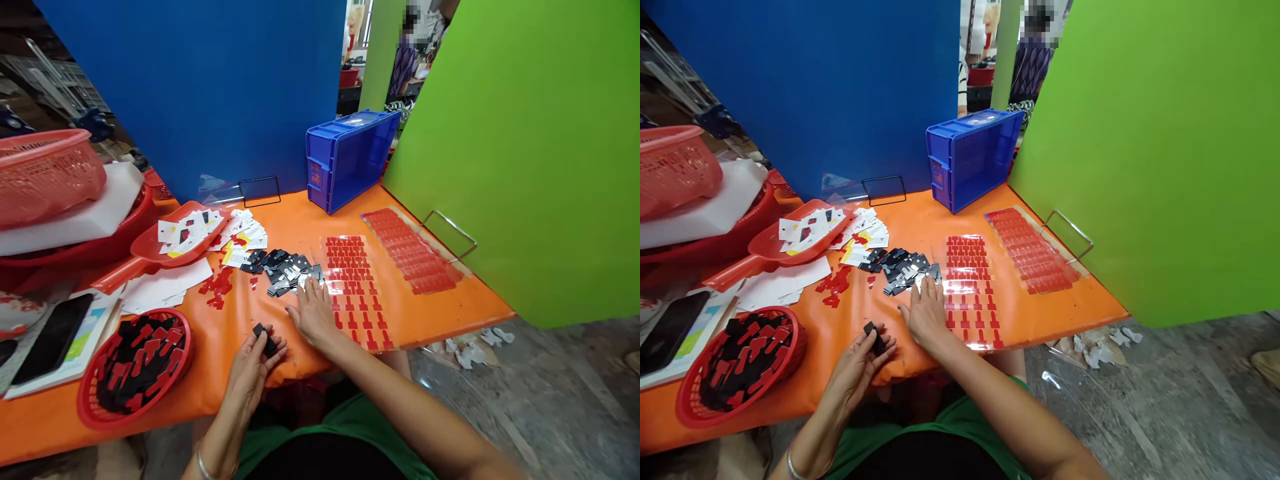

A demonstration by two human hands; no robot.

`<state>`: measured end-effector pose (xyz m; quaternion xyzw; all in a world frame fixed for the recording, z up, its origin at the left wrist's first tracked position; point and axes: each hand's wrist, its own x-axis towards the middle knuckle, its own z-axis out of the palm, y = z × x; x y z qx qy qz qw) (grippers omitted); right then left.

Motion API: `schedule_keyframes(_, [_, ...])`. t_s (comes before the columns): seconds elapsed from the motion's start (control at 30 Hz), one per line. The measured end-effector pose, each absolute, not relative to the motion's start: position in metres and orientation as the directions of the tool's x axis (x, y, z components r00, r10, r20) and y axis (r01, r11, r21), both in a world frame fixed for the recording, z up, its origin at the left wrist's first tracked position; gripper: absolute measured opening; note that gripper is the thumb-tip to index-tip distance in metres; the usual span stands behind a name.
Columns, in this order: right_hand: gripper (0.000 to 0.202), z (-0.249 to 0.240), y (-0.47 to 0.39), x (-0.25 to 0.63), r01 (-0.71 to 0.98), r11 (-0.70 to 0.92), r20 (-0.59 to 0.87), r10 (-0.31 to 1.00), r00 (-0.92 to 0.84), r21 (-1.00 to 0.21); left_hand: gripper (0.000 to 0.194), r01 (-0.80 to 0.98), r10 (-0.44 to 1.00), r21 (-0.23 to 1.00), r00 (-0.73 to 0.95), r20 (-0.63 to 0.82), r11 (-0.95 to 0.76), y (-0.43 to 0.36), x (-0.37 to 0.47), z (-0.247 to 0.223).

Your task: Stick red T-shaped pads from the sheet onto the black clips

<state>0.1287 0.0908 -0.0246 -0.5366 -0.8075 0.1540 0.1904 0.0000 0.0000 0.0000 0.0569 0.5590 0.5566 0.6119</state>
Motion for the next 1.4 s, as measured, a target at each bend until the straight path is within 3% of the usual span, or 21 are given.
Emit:
schedule_keyframes(0.13, [0.023,-0.02,0.099,0.173,0.708,0.424,0.336,0.902,-0.272,-0.565,0.018,-0.596,0.743,0.698,-0.238,-0.625,0.396,-0.002,-0.003,-0.001])
schedule_keyframes(0.23, [0.015,-0.018,0.119,0.222,0.722,0.331,0.344,0.929,-0.137,-0.608,0.02,-0.564,0.766,0.717,-0.214,-0.607,0.411,0.003,0.0,0.003])
schedule_keyframes(0.5, [0.011,-0.024,0.15,0.267,0.825,0.25,0.153,0.968,-0.199,-0.508,0.01,-0.45,0.852,0.763,-0.008,-0.523,0.464,0.054,0.044,0.012])
schedule_keyframes(0.73, [0.011,-0.016,0.159,0.263,0.855,0.241,0.072,0.969,-0.234,-0.459,0.008,-0.39,0.867,0.788,0.06,-0.495,0.477,0.109,0.093,0.01])
schedule_keyframes(0.97, [0.01,-0.03,0.148,0.263,0.842,0.252,0.209,0.963,-0.17,-0.478,0.011,-0.326,0.871,0.818,0.036,-0.49,0.474,0.133,0.115,0.003])
schedule_keyframes(1.17, [0.014,-0.031,0.147,0.261,0.818,0.27,0.229,0.958,-0.174,-0.508,0.015,-0.327,0.861,0.809,0.03,-0.507,0.488,0.136,0.116,-0.001])
schedule_keyframes(1.3, [0.013,-0.026,0.144,0.263,0.755,0.298,0.253,0.951,-0.18,-0.584,0.016,-0.331,0.854,0.804,0.014,-0.519,0.494,0.136,0.117,-0.002])
schedule_keyframes(1.4, [0.009,-0.021,0.143,0.272,0.62,0.23,0.231,0.97,-0.081,-0.75,0.015,-0.326,0.848,0.8,0.005,-0.531,0.503,0.137,0.118,-0.001])
